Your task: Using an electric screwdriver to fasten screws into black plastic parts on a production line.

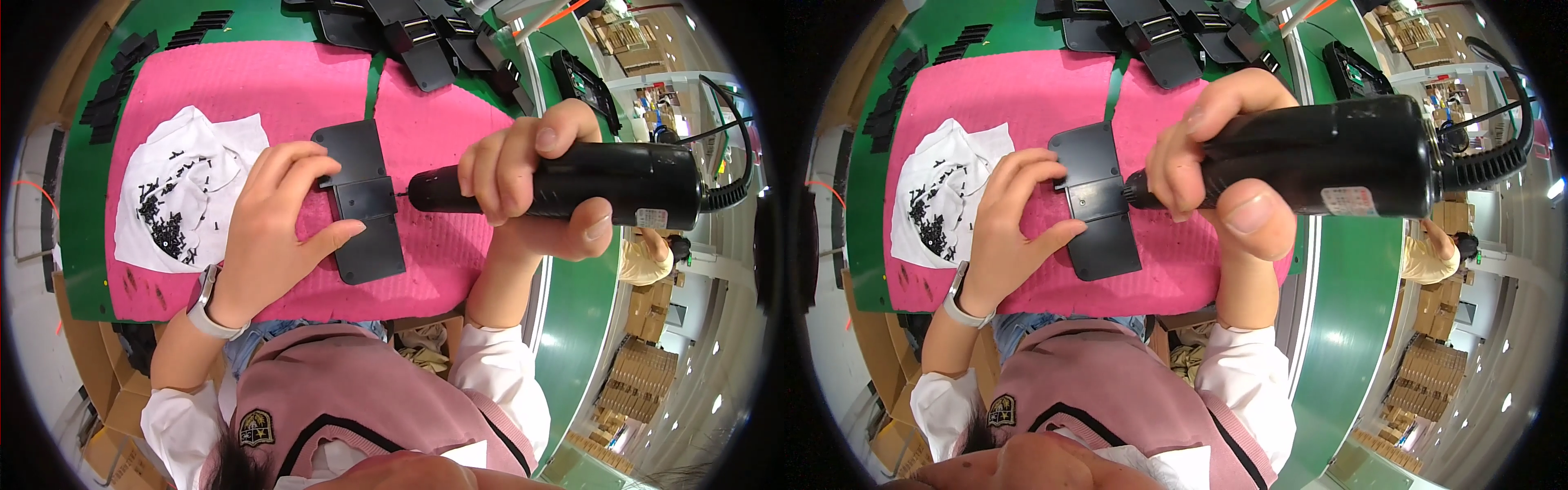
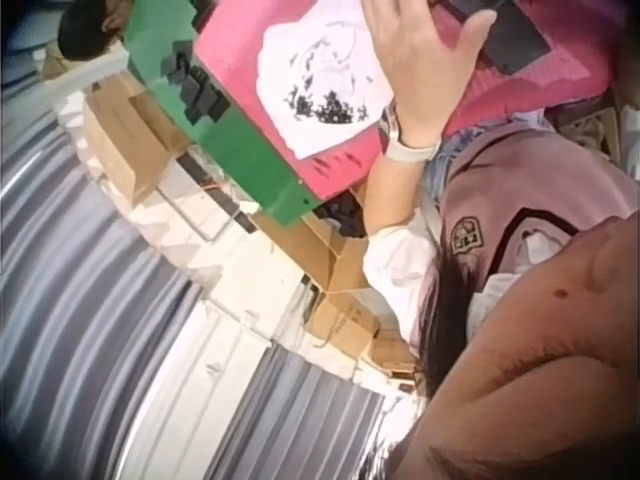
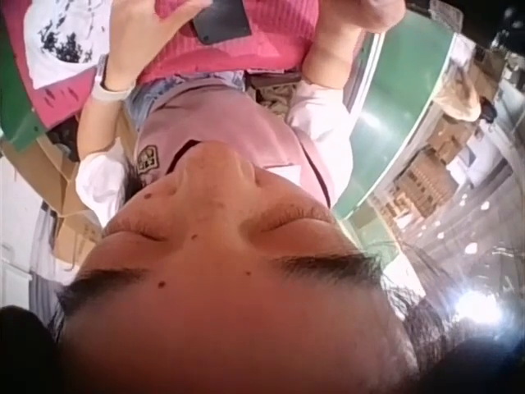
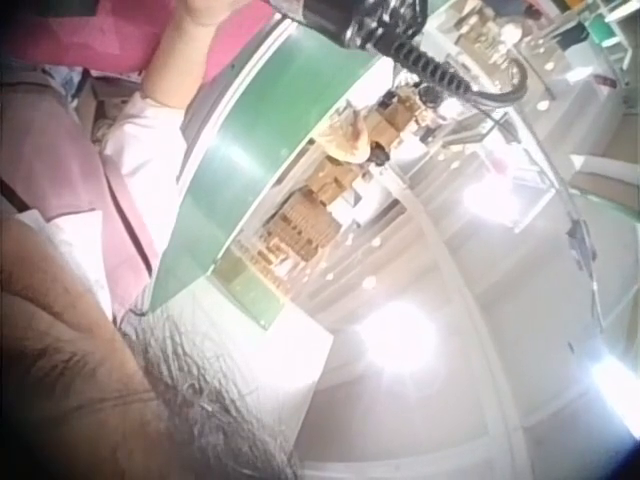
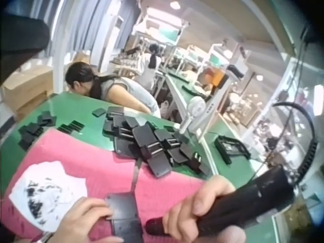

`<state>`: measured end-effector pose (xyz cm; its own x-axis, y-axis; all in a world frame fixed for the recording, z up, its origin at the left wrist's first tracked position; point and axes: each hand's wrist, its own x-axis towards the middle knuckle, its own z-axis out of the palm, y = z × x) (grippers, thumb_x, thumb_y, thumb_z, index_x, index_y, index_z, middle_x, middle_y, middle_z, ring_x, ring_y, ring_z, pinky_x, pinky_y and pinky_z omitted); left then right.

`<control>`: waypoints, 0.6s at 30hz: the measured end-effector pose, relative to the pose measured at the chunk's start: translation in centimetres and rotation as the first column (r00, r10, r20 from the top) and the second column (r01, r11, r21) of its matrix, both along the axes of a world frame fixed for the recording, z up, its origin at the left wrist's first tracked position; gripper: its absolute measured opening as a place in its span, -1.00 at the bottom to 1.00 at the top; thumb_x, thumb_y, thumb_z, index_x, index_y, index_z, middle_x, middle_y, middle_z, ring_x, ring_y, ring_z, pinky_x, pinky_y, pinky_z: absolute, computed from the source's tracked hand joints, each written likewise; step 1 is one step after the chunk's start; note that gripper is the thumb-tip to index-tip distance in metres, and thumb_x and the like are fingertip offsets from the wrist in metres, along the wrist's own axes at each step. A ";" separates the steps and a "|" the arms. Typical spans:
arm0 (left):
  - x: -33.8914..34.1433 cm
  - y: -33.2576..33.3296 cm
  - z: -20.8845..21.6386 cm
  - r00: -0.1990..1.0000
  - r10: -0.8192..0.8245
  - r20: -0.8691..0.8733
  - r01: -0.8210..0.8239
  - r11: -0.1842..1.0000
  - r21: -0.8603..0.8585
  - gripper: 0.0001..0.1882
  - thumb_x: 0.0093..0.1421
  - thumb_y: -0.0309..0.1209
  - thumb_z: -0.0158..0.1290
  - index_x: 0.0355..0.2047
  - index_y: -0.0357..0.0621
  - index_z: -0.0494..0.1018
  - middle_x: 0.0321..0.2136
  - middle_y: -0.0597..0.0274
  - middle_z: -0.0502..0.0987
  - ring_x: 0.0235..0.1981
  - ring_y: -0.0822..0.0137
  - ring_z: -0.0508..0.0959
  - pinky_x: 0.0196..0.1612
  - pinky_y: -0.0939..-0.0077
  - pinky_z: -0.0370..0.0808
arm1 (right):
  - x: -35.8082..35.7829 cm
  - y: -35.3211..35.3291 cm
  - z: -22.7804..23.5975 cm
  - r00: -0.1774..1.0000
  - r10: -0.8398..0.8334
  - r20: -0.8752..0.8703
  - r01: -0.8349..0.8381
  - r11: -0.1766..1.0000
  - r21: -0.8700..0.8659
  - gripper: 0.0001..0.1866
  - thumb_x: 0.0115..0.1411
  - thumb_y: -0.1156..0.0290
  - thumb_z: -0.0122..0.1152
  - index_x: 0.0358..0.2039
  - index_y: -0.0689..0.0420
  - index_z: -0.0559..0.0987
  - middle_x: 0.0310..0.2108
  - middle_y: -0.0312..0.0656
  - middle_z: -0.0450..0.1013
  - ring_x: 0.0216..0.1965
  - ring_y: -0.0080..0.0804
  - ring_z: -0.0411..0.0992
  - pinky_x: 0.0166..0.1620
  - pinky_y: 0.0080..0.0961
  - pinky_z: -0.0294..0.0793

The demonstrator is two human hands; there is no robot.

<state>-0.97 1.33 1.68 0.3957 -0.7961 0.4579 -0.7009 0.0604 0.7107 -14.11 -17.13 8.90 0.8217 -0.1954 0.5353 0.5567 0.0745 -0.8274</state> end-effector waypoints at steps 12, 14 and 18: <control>-0.6 -0.1 -0.6 0.999 -0.039 0.022 0.036 0.993 0.108 -0.58 -0.20 -0.51 0.25 -0.27 -0.24 0.41 -0.24 0.08 0.41 -0.16 0.04 0.38 -0.09 0.27 0.35 | 1.2 1.0 -0.1 0.990 -0.025 -0.140 0.024 1.000 -0.010 -0.62 0.01 0.21 0.16 -0.27 0.14 0.27 -0.68 -0.29 0.28 -0.75 -0.53 0.23 -0.56 -0.52 0.29; -0.8 -0.1 -0.5 0.999 -0.044 0.013 0.042 0.993 0.106 -0.59 -0.20 -0.51 0.24 -0.28 -0.25 0.41 -0.26 0.08 0.41 -0.16 0.04 0.37 -0.09 0.27 0.35 | 1.2 1.1 -0.1 0.990 -0.017 -0.138 0.014 1.000 -0.019 -0.64 0.00 0.23 0.14 -0.29 0.14 0.27 -0.69 -0.28 0.28 -0.76 -0.54 0.22 -0.57 -0.52 0.29; -1.0 -0.1 -0.3 0.999 -0.044 0.030 0.041 0.994 0.101 -0.60 -0.19 -0.51 0.24 -0.29 -0.25 0.40 -0.26 0.08 0.40 -0.16 0.04 0.37 -0.09 0.27 0.34 | 1.3 1.9 0.1 0.987 -0.057 -0.151 0.067 0.996 0.064 -0.63 -0.07 0.29 0.25 -0.37 0.20 0.31 -0.69 -0.25 0.30 -0.72 -0.57 0.24 -0.60 -0.59 0.29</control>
